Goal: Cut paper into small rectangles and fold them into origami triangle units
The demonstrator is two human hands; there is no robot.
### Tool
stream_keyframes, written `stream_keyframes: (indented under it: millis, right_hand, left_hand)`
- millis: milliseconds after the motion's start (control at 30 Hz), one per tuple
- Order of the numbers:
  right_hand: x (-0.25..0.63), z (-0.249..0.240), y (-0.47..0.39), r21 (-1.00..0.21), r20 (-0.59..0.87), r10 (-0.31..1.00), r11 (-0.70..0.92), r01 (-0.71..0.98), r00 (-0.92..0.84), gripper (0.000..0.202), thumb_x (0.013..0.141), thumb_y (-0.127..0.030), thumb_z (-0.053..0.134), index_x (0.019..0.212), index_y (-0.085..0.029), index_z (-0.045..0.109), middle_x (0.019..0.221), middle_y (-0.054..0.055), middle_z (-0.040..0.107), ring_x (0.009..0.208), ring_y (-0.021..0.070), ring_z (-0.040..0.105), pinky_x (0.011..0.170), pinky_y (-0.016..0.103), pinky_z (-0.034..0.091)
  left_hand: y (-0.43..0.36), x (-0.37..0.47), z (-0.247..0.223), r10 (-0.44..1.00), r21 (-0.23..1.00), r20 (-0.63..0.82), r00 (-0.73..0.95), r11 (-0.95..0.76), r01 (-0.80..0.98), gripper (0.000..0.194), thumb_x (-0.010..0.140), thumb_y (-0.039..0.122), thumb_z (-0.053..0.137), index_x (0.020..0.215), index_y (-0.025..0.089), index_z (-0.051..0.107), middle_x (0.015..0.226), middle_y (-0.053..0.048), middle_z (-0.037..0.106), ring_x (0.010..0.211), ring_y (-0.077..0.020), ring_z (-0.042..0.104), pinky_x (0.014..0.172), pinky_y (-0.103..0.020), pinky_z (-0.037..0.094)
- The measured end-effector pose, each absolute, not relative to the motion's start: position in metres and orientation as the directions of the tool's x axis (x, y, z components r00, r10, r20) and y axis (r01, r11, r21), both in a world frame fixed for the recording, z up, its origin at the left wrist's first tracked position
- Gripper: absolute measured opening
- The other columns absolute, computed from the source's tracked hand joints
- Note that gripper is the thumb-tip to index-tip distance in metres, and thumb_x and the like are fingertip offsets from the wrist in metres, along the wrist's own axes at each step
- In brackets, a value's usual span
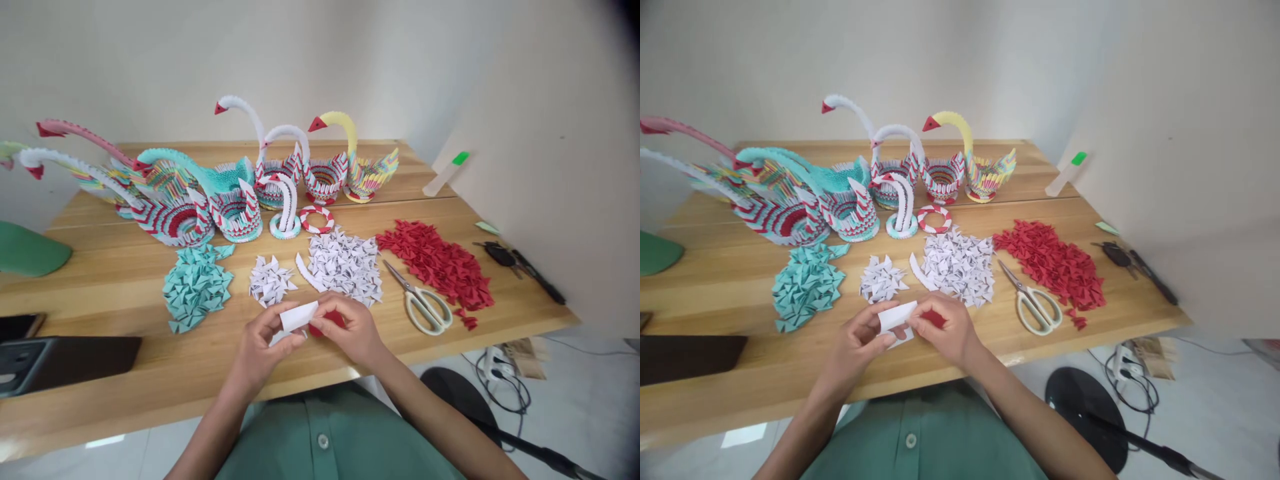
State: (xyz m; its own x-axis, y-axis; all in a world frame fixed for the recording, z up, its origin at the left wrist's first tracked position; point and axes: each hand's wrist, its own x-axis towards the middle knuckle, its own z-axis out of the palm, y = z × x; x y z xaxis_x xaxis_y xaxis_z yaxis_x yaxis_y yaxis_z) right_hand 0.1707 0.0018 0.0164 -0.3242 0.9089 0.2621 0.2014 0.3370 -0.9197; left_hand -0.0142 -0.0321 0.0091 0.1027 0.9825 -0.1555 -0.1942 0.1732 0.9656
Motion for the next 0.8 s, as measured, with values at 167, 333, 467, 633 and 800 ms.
stream_keyframes:
  millis: [167, 333, 467, 633, 800]
  right_hand:
    - [0.168, 0.012, 0.0, -0.98, 0.08, 0.966, 0.121, 0.157, -0.245, 0.035, 0.079, -0.024, 0.07, 0.113, -0.022, 0.063, 0.083, 0.001, 0.068, 0.076, 0.0159, 0.064, 0.072, 0.028, 0.05]
    - [0.166, 0.011, 0.002, -0.995, -0.065, 0.956, -0.04, 0.096, -0.285, 0.018, 0.08, -0.034, 0.068, 0.088, -0.018, 0.069, 0.073, 0.001, 0.065, 0.067, 0.0151, 0.06, 0.064, 0.026, 0.048]
    - [0.165, 0.012, 0.003, -0.993, -0.099, 0.955, -0.078, 0.085, -0.279, 0.018, 0.081, -0.036, 0.067, 0.079, -0.017, 0.066, 0.066, 0.0, 0.063, 0.059, 0.0132, 0.056, 0.057, 0.025, 0.045]
    - [0.164, 0.013, 0.002, -0.993, -0.1, 0.96, -0.078, 0.094, -0.262, 0.018, 0.081, -0.034, 0.067, 0.076, -0.017, 0.065, 0.065, 0.0, 0.062, 0.058, 0.0127, 0.055, 0.057, 0.024, 0.043]
    - [0.163, 0.014, 0.002, -0.992, -0.096, 0.963, -0.073, 0.099, -0.253, 0.018, 0.08, -0.034, 0.067, 0.074, -0.017, 0.064, 0.064, 0.0, 0.061, 0.058, 0.0126, 0.054, 0.056, 0.024, 0.043]
  left_hand:
    - [-0.031, -0.004, 0.009, 0.985, 0.98, -0.171, 0.008, 0.171, -0.097, 0.019, 0.076, 0.029, 0.072, 0.089, 0.016, 0.07, 0.069, -0.002, 0.071, 0.064, -0.0145, 0.064, 0.062, -0.023, 0.049]
    - [-0.03, -0.002, 0.008, 0.99, 0.988, -0.134, -0.038, 0.131, -0.078, 0.013, 0.075, 0.027, 0.071, 0.081, 0.015, 0.07, 0.066, -0.002, 0.071, 0.059, -0.013, 0.063, 0.058, -0.022, 0.048]
    - [-0.03, -0.002, 0.005, 0.991, 0.989, -0.13, -0.036, 0.127, -0.074, 0.013, 0.077, 0.028, 0.07, 0.08, 0.015, 0.07, 0.062, -0.001, 0.07, 0.057, -0.0127, 0.062, 0.057, -0.021, 0.047]
    - [-0.029, -0.002, 0.003, 0.99, 0.989, -0.128, -0.049, 0.124, -0.08, 0.013, 0.078, 0.028, 0.069, 0.077, 0.015, 0.069, 0.06, -0.001, 0.069, 0.055, -0.0121, 0.062, 0.057, -0.021, 0.046]
    - [-0.029, -0.001, 0.006, 0.989, 0.989, -0.139, -0.05, 0.136, -0.062, 0.014, 0.079, 0.028, 0.068, 0.073, 0.015, 0.068, 0.059, 0.0, 0.069, 0.054, -0.0115, 0.061, 0.056, -0.021, 0.045]
